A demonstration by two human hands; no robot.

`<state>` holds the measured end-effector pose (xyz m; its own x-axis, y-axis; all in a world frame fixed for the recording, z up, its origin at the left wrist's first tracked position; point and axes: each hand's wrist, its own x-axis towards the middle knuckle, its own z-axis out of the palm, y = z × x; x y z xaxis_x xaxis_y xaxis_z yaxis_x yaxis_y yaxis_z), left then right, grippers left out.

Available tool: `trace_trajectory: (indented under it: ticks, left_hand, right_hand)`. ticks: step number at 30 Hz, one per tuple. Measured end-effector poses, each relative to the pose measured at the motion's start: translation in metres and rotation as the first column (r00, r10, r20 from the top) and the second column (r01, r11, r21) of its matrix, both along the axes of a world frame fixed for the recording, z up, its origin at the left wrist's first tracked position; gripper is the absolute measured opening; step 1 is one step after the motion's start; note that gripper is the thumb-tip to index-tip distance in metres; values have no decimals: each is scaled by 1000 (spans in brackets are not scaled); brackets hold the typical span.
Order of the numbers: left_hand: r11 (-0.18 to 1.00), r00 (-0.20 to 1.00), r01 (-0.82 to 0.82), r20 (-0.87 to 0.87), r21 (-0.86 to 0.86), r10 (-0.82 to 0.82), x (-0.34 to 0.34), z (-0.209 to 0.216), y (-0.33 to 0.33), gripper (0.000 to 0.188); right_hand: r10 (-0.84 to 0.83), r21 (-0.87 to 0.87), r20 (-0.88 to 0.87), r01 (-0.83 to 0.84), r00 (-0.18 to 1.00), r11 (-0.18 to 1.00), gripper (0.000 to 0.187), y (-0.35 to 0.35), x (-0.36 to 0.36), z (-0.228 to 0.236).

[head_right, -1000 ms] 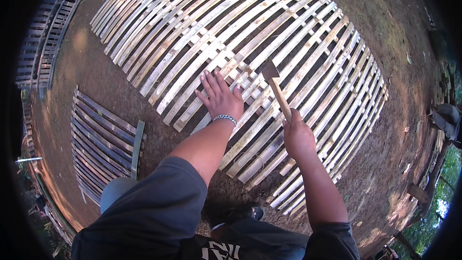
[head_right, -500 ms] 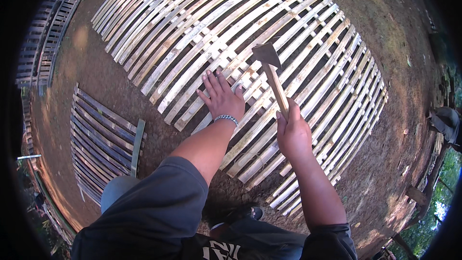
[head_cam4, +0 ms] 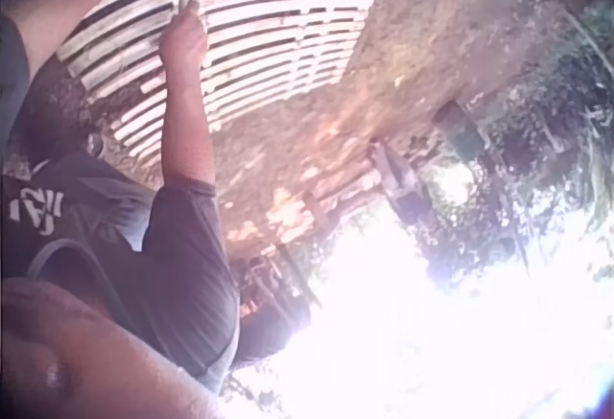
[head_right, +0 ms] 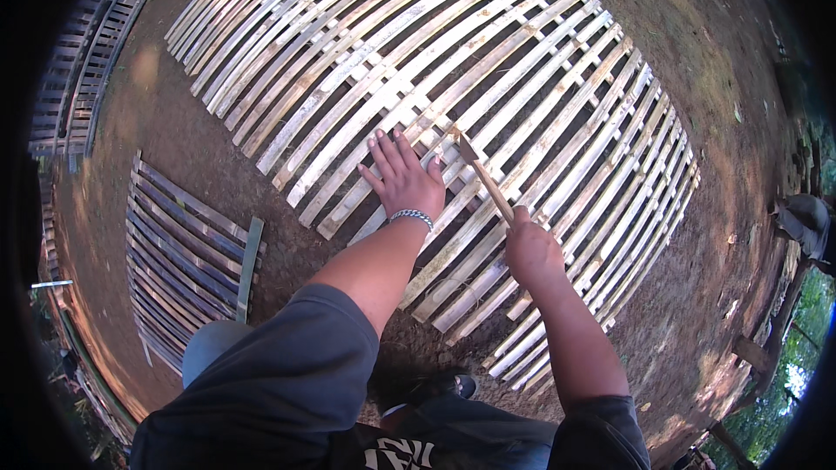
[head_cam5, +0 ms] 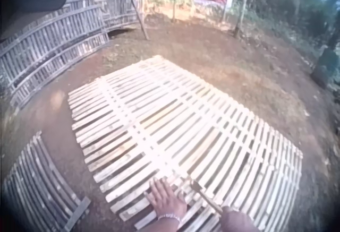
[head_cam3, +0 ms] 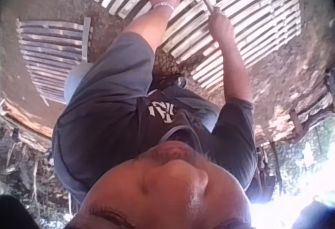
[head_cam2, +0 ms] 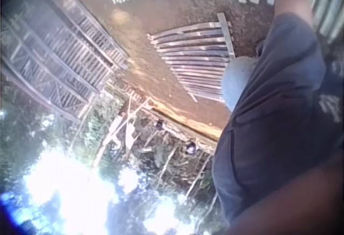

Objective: The person uses a hammer to drive nails into a bamboo lattice structure laid on the ground. They position bamboo strips and secure them to the frame, working methodically along the length of the structure.

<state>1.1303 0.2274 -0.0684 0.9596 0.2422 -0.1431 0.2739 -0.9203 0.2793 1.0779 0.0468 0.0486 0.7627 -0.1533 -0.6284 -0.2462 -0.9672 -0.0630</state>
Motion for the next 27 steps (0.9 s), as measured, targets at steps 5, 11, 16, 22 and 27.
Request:
trace_trajectory:
  ticks: [5, 11, 16, 22, 27]
  left_hand:
    - [1000, 1000, -10, -14, 10, 10, 2, 2, 4, 86]
    - [999, 999, -5, -51, 41, 7, 4, 2, 1, 84]
    - [1000, 993, -8, -118, 25, 11, 5, 7, 8, 83]
    - [1000, 1000, -10, 0, 9, 10, 1, 0, 3, 84]
    - [1000, 1000, -4, 9, 3, 4, 1, 0, 0, 83]
  right_hand:
    - [54, 124, 172, -76, 984, 989, 39, 20, 31, 53]
    - [355, -39, -184, -368, 917, 929, 23, 21, 68, 84]
    - [184, 92, 195, -205, 963, 974, 34, 43, 64, 98]
    - [144, -20, 9, -143, 990, 989, 36, 11, 40, 73]
    - [145, -92, -95, -153, 985, 984, 30, 15, 25, 51]
